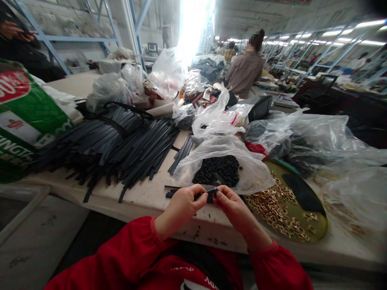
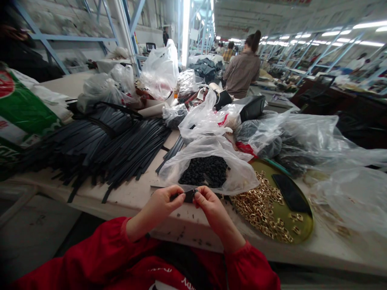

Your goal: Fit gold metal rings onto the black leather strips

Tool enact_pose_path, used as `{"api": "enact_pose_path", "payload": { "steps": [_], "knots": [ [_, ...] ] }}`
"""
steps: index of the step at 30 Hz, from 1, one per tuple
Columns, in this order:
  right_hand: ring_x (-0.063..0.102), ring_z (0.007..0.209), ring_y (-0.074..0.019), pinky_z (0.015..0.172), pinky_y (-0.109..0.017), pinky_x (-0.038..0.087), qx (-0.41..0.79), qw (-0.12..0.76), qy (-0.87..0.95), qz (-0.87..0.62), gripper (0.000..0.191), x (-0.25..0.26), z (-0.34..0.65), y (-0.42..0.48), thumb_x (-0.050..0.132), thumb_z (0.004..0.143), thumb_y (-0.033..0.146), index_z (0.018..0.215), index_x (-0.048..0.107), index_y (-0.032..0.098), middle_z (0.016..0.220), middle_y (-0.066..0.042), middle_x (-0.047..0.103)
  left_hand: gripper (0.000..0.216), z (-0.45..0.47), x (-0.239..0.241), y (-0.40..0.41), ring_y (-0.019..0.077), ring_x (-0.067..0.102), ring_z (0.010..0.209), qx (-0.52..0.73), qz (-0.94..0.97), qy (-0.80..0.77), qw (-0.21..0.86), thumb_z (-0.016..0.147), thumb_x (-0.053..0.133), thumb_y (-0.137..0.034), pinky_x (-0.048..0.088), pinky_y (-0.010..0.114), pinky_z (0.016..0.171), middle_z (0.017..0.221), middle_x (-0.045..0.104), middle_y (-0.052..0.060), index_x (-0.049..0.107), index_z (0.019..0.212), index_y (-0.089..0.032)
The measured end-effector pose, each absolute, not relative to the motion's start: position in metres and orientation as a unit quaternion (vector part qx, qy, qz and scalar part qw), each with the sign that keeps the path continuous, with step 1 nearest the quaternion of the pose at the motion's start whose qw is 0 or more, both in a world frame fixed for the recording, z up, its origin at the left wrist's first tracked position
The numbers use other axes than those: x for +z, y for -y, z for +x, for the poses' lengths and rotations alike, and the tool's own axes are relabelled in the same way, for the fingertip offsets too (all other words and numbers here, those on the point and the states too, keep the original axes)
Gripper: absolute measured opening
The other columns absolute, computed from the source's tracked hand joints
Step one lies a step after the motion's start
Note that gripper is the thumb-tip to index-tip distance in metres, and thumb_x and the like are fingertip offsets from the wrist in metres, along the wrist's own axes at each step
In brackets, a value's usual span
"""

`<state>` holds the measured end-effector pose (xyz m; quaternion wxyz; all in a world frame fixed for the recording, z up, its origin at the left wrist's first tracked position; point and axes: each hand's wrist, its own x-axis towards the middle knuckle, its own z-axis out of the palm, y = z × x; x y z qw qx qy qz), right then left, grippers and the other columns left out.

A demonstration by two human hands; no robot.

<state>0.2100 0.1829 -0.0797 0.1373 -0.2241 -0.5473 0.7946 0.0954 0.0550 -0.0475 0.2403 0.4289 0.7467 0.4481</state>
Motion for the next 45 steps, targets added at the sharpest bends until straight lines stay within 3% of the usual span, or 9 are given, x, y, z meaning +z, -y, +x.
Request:
{"api": "enact_pose_path", "payload": {
  "steps": [4, 10, 16, 28, 35, 41, 45],
  "knots": [
    [0.044, 0.055, -0.0057, 0.054, -0.018, 0.035, 0.806, 0.196, 0.49, -0.267, 0.016, -0.08, 0.206, -0.181, 0.07, 0.067, 0.028, 0.069, 0.058, 0.018, 0.061, 0.006, 0.052, 0.021, 0.095, -0.052, -0.057, 0.0072, 0.04, 0.055, 0.472, 0.407, -0.732, 0.275, 0.08, 0.045, -0.031, 0.03, 0.018, 0.051, 0.06, 0.047, -0.006, 0.058, 0.073, -0.016],
    [0.055, 0.057, -0.0044, 0.057, -0.016, 0.046, 0.863, 0.21, 0.371, -0.271, 0.037, -0.07, 0.198, -0.174, 0.074, 0.061, 0.023, 0.096, 0.061, 0.023, 0.072, 0.005, 0.063, 0.024, 0.097, -0.054, -0.055, 0.007, 0.038, 0.051, 0.491, 0.385, -0.721, 0.301, 0.081, 0.045, -0.034, 0.029, 0.018, 0.047, 0.059, 0.046, -0.006, 0.058, 0.076, -0.016],
    [0.061, 0.059, -0.0064, 0.059, -0.017, 0.051, 0.886, 0.204, 0.275, -0.312, 0.022, -0.073, 0.196, -0.165, 0.075, 0.06, 0.021, 0.078, 0.063, 0.021, 0.065, 0.004, 0.066, 0.023, 0.096, -0.056, -0.054, 0.0076, 0.042, 0.055, 0.484, 0.39, -0.741, 0.253, 0.082, 0.044, -0.034, 0.032, 0.018, 0.052, 0.062, 0.051, -0.005, 0.059, 0.076, -0.016],
    [0.052, 0.058, -0.0052, 0.057, -0.016, 0.044, 0.864, 0.229, 0.34, -0.291, 0.022, -0.084, 0.196, -0.154, 0.077, 0.059, 0.027, 0.071, 0.06, 0.02, 0.065, 0.006, 0.059, 0.024, 0.094, -0.055, -0.051, 0.0078, 0.042, 0.052, 0.392, 0.436, -0.783, 0.208, 0.083, 0.042, -0.034, 0.029, 0.02, 0.052, 0.059, 0.05, -0.005, 0.057, 0.074, -0.018],
    [0.046, 0.055, -0.0067, 0.055, -0.018, 0.039, 0.828, 0.179, 0.463, -0.26, 0.017, -0.088, 0.209, -0.163, 0.073, 0.064, 0.026, 0.066, 0.058, 0.019, 0.06, 0.005, 0.054, 0.025, 0.091, -0.058, -0.048, 0.0075, 0.037, 0.048, 0.386, 0.44, -0.758, 0.288, 0.079, 0.044, -0.034, 0.026, 0.02, 0.046, 0.054, 0.045, -0.005, 0.058, 0.071, -0.016],
    [0.051, 0.058, -0.0072, 0.059, -0.02, 0.042, 0.854, 0.158, 0.413, -0.273, 0.03, -0.085, 0.214, -0.166, 0.074, 0.062, 0.026, 0.091, 0.064, 0.024, 0.072, 0.004, 0.061, 0.023, 0.098, -0.054, -0.052, 0.0076, 0.038, 0.052, 0.437, 0.423, -0.724, 0.324, 0.079, 0.043, -0.03, 0.027, 0.019, 0.048, 0.058, 0.044, -0.005, 0.057, 0.07, -0.015],
    [0.048, 0.057, -0.0071, 0.056, -0.021, 0.04, 0.833, 0.163, 0.45, -0.277, 0.023, -0.089, 0.215, -0.163, 0.072, 0.064, 0.03, 0.085, 0.066, 0.022, 0.073, 0.003, 0.061, 0.022, 0.103, -0.056, -0.053, 0.008, 0.039, 0.054, 0.448, 0.413, -0.727, 0.316, 0.078, 0.042, -0.028, 0.029, 0.019, 0.05, 0.059, 0.046, -0.005, 0.058, 0.07, -0.015]
  ]
}}
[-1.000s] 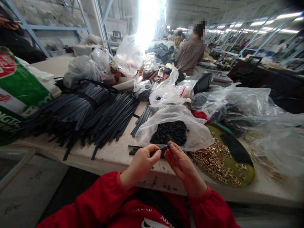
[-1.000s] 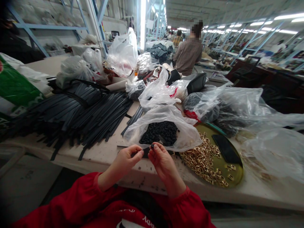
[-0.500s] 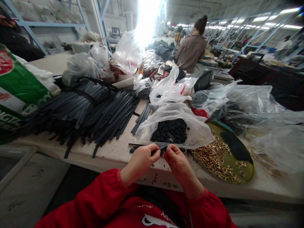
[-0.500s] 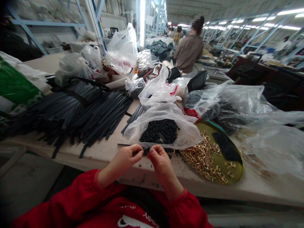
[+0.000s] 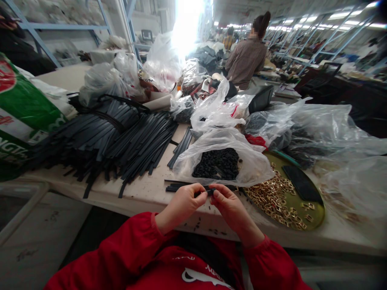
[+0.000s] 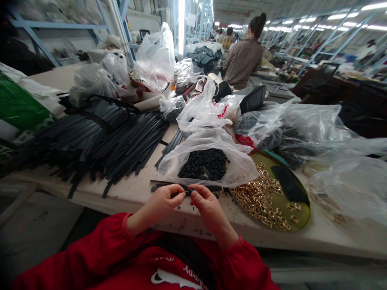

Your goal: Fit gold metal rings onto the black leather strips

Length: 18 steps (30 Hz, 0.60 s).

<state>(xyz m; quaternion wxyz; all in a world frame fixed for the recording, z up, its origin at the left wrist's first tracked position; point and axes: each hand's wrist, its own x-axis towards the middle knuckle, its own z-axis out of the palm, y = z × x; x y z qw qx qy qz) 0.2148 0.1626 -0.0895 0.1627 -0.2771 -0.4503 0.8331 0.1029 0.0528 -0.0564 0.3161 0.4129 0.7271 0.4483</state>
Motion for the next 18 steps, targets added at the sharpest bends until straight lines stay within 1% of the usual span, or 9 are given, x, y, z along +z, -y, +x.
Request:
{"api": "enact_pose_path", "payload": {
  "steps": [4, 7, 9, 16, 18],
  "knots": [
    [0.043, 0.054, -0.0072, 0.052, -0.021, 0.035, 0.772, 0.183, 0.544, -0.274, 0.019, -0.091, 0.218, -0.16, 0.067, 0.069, 0.034, 0.083, 0.063, 0.022, 0.063, 0.005, 0.052, 0.021, 0.108, -0.062, -0.054, 0.008, 0.04, 0.056, 0.455, 0.399, -0.731, 0.315, 0.079, 0.043, -0.027, 0.03, 0.019, 0.052, 0.059, 0.046, -0.005, 0.057, 0.07, -0.015],
    [0.036, 0.048, -0.0067, 0.045, -0.02, 0.028, 0.739, 0.196, 0.589, -0.262, 0.02, -0.089, 0.221, -0.158, 0.063, 0.073, 0.038, 0.083, 0.059, 0.021, 0.054, 0.007, 0.044, 0.021, 0.108, -0.062, -0.055, 0.0086, 0.041, 0.057, 0.461, 0.399, -0.718, 0.335, 0.078, 0.044, -0.028, 0.031, 0.019, 0.053, 0.061, 0.048, -0.005, 0.058, 0.071, -0.015],
    [0.032, 0.045, -0.0063, 0.043, -0.02, 0.024, 0.746, 0.202, 0.583, -0.25, 0.021, -0.089, 0.223, -0.156, 0.06, 0.074, 0.04, 0.085, 0.057, 0.022, 0.053, 0.008, 0.04, 0.022, 0.108, -0.061, -0.055, 0.0086, 0.041, 0.057, 0.467, 0.397, -0.705, 0.357, 0.078, 0.044, -0.03, 0.031, 0.019, 0.053, 0.061, 0.048, -0.004, 0.058, 0.07, -0.014],
    [0.031, 0.043, -0.0063, 0.043, -0.02, 0.023, 0.823, 0.18, 0.484, -0.236, 0.02, -0.096, 0.219, -0.143, 0.061, 0.075, 0.037, 0.087, 0.053, 0.022, 0.051, 0.008, 0.04, 0.021, 0.112, -0.06, -0.055, 0.0089, 0.045, 0.058, 0.489, 0.389, -0.689, 0.368, 0.079, 0.045, -0.028, 0.034, 0.019, 0.054, 0.063, 0.052, -0.003, 0.057, 0.071, -0.014],
    [0.03, 0.043, -0.0064, 0.043, -0.02, 0.023, 0.832, 0.189, 0.464, -0.238, 0.02, -0.095, 0.219, -0.145, 0.06, 0.076, 0.037, 0.087, 0.054, 0.022, 0.05, 0.009, 0.038, 0.019, 0.111, -0.058, -0.054, 0.0098, 0.048, 0.061, 0.486, 0.401, -0.677, 0.38, 0.079, 0.045, -0.028, 0.037, 0.02, 0.056, 0.068, 0.056, -0.002, 0.058, 0.079, -0.014]
  ]
}}
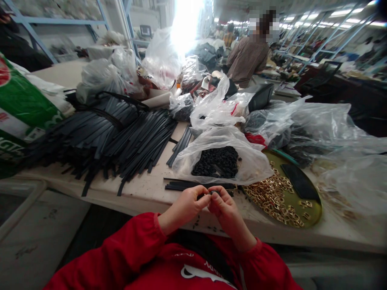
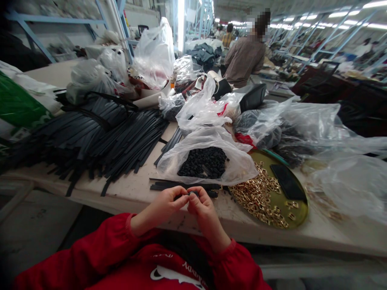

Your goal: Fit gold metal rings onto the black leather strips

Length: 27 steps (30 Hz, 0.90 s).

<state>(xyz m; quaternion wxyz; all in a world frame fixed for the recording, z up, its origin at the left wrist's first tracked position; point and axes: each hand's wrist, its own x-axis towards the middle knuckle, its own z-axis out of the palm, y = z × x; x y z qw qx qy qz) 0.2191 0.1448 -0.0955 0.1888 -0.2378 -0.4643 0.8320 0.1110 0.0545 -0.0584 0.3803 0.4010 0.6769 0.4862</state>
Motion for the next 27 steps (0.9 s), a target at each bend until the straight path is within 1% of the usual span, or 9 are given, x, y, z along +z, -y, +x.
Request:
{"api": "enact_pose_path", "payload": {
  "steps": [4, 8, 10, 13, 15, 20, 23, 25, 27],
  "knots": [
    [0.03, 0.041, -0.0074, 0.042, -0.021, 0.023, 0.823, 0.215, 0.463, -0.249, 0.019, -0.092, 0.22, -0.148, 0.059, 0.076, 0.038, 0.085, 0.054, 0.022, 0.046, 0.009, 0.037, 0.028, 0.107, -0.057, -0.053, 0.011, 0.054, 0.065, 0.487, 0.403, -0.663, 0.401, 0.076, 0.044, -0.015, 0.041, 0.021, 0.059, 0.073, 0.058, -0.001, 0.049, 0.103, -0.015],
    [0.032, 0.041, -0.006, 0.041, -0.02, 0.022, 0.803, 0.207, 0.502, -0.247, 0.019, -0.091, 0.218, -0.139, 0.062, 0.074, 0.037, 0.084, 0.054, 0.023, 0.05, 0.008, 0.045, 0.021, 0.106, -0.064, -0.052, 0.0112, 0.056, 0.067, 0.516, 0.395, -0.664, 0.371, 0.076, 0.042, -0.013, 0.043, 0.022, 0.062, 0.071, 0.058, -0.001, 0.045, 0.096, -0.015],
    [0.037, 0.043, -0.0069, 0.043, -0.02, 0.027, 0.785, 0.218, 0.525, -0.246, 0.023, -0.089, 0.219, -0.135, 0.061, 0.074, 0.041, 0.086, 0.056, 0.022, 0.051, 0.007, 0.048, 0.017, 0.105, -0.066, -0.051, 0.0114, 0.056, 0.066, 0.513, 0.387, -0.677, 0.359, 0.077, 0.044, -0.017, 0.042, 0.022, 0.061, 0.071, 0.058, -0.001, 0.046, 0.094, -0.016],
    [0.048, 0.052, -0.0117, 0.052, -0.025, 0.037, 0.785, 0.233, 0.524, -0.233, 0.039, -0.087, 0.222, -0.133, 0.048, 0.079, 0.053, 0.097, 0.06, 0.02, 0.056, 0.001, 0.057, 0.015, 0.102, -0.065, -0.05, 0.0113, 0.053, 0.065, 0.481, 0.388, -0.715, 0.327, 0.077, 0.05, -0.026, 0.04, 0.022, 0.057, 0.072, 0.057, -0.001, 0.049, 0.088, -0.016],
    [0.052, 0.055, -0.0136, 0.055, -0.026, 0.039, 0.812, 0.228, 0.484, -0.235, 0.044, -0.086, 0.226, -0.134, 0.042, 0.081, 0.055, 0.099, 0.062, 0.019, 0.058, -0.002, 0.061, 0.017, 0.1, -0.062, -0.05, 0.0112, 0.051, 0.064, 0.459, 0.399, -0.733, 0.306, 0.076, 0.052, -0.031, 0.039, 0.021, 0.056, 0.073, 0.056, -0.001, 0.051, 0.083, -0.016],
    [0.047, 0.045, -0.0112, 0.05, -0.025, 0.037, 0.878, 0.201, 0.356, -0.25, 0.045, -0.086, 0.23, -0.134, 0.044, 0.078, 0.057, 0.091, 0.066, 0.02, 0.045, 0.002, 0.052, 0.02, 0.103, -0.055, -0.048, 0.0118, 0.049, 0.062, 0.422, 0.414, -0.759, 0.273, 0.075, 0.053, -0.036, 0.037, 0.022, 0.055, 0.07, 0.057, -0.001, 0.054, 0.078, -0.016],
    [0.041, 0.041, -0.008, 0.046, -0.021, 0.035, 0.884, 0.186, 0.348, -0.252, 0.034, -0.085, 0.229, -0.132, 0.053, 0.077, 0.05, 0.09, 0.065, 0.021, 0.042, 0.005, 0.046, 0.017, 0.107, -0.051, -0.047, 0.0123, 0.051, 0.063, 0.41, 0.42, -0.764, 0.269, 0.075, 0.053, -0.035, 0.037, 0.022, 0.056, 0.071, 0.059, -0.001, 0.055, 0.076, -0.017],
    [0.038, 0.041, -0.0057, 0.044, -0.018, 0.032, 0.881, 0.171, 0.357, -0.258, 0.029, -0.084, 0.228, -0.132, 0.061, 0.074, 0.041, 0.096, 0.062, 0.023, 0.046, 0.007, 0.044, 0.015, 0.108, -0.049, -0.045, 0.0127, 0.052, 0.064, 0.407, 0.423, -0.764, 0.267, 0.076, 0.053, -0.033, 0.037, 0.022, 0.057, 0.072, 0.06, -0.002, 0.056, 0.077, -0.018],
    [0.04, 0.044, -0.0053, 0.045, -0.018, 0.033, 0.885, 0.136, 0.364, -0.258, 0.031, -0.084, 0.228, -0.133, 0.065, 0.071, 0.039, 0.097, 0.061, 0.023, 0.054, 0.006, 0.049, 0.015, 0.108, -0.048, -0.044, 0.0137, 0.054, 0.067, 0.4, 0.43, -0.765, 0.265, 0.076, 0.053, -0.032, 0.038, 0.023, 0.059, 0.074, 0.062, -0.001, 0.056, 0.078, -0.018]
  ]
}}
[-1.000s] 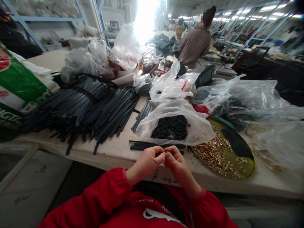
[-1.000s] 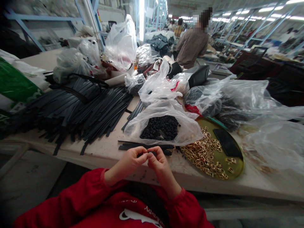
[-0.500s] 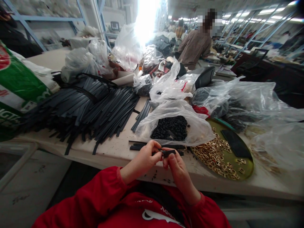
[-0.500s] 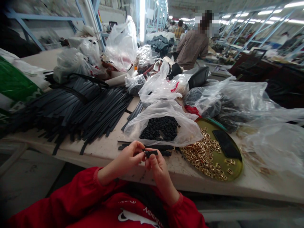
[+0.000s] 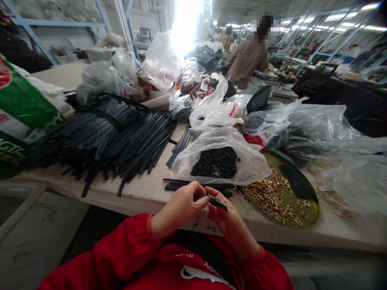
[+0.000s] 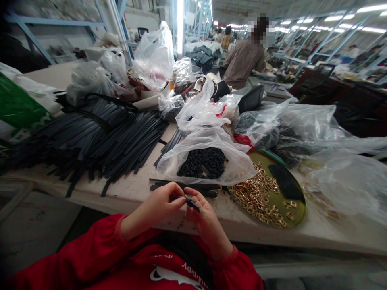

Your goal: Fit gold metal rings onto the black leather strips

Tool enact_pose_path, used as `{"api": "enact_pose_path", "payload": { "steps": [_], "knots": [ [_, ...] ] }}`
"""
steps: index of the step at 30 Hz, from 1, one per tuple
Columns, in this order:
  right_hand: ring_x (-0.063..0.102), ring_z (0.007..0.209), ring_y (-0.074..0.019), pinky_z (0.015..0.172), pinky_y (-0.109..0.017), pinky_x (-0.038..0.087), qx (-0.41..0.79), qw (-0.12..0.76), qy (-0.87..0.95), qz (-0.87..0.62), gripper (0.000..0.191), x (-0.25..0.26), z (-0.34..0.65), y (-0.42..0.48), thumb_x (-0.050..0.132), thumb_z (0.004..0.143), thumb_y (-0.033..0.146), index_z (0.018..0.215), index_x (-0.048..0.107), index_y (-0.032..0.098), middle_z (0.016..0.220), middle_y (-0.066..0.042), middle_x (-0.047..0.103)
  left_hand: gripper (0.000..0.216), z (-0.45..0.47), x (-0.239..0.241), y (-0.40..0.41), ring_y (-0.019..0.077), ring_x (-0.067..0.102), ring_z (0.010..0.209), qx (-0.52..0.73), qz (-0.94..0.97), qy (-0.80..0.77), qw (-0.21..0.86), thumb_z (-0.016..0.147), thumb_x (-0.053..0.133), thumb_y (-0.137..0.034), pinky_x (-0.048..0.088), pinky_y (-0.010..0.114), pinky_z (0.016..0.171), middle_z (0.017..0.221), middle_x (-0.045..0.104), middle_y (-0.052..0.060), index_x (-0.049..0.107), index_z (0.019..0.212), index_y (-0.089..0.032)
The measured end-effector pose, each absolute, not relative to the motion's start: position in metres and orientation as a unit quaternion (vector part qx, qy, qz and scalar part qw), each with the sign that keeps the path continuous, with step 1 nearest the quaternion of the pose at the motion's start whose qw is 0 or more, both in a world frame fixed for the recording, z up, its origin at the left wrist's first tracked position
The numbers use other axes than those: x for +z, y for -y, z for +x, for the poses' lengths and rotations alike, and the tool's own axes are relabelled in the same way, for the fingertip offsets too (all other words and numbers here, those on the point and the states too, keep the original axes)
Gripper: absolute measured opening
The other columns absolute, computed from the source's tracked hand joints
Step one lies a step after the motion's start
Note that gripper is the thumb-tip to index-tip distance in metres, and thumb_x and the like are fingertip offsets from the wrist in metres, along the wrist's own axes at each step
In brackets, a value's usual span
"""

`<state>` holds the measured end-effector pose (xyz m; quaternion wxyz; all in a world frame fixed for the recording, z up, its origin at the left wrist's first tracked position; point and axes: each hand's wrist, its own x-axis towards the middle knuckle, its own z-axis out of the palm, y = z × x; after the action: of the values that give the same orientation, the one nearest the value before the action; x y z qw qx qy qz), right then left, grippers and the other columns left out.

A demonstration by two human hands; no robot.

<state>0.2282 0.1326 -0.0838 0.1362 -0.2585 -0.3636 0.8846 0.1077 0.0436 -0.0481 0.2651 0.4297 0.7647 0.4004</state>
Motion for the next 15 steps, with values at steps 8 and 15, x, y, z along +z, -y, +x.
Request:
{"api": "enact_pose_path", "payload": {
  "steps": [8, 15],
  "knots": [
    [0.043, 0.054, -0.0075, 0.052, -0.019, 0.034, 0.877, 0.108, 0.401, -0.242, 0.022, -0.0912, 0.2293, -0.1384, 0.071, 0.066, 0.034, 0.07, 0.054, 0.019, 0.062, 0.005, 0.051, 0.021, 0.1036, -0.0551, -0.043, 0.0164, 0.056, 0.072, 0.371, 0.422, -0.779, 0.277, 0.073, 0.056, -0.037, 0.04, 0.025, 0.061, 0.079, 0.064, 0.001, 0.058, 0.082, -0.018],
    [0.046, 0.057, -0.0095, 0.057, -0.022, 0.036, 0.77, 0.184, 0.552, -0.261, 0.028, -0.0928, 0.2226, -0.1426, 0.061, 0.074, 0.037, 0.063, 0.043, 0.019, 0.061, 0.004, 0.05, 0.022, 0.1054, -0.0577, -0.0424, 0.0143, 0.056, 0.069, 0.422, 0.384, -0.741, 0.356, 0.071, 0.058, -0.037, 0.04, 0.022, 0.059, 0.076, 0.064, 0.0, 0.06, 0.079, -0.017]
  ]
}}
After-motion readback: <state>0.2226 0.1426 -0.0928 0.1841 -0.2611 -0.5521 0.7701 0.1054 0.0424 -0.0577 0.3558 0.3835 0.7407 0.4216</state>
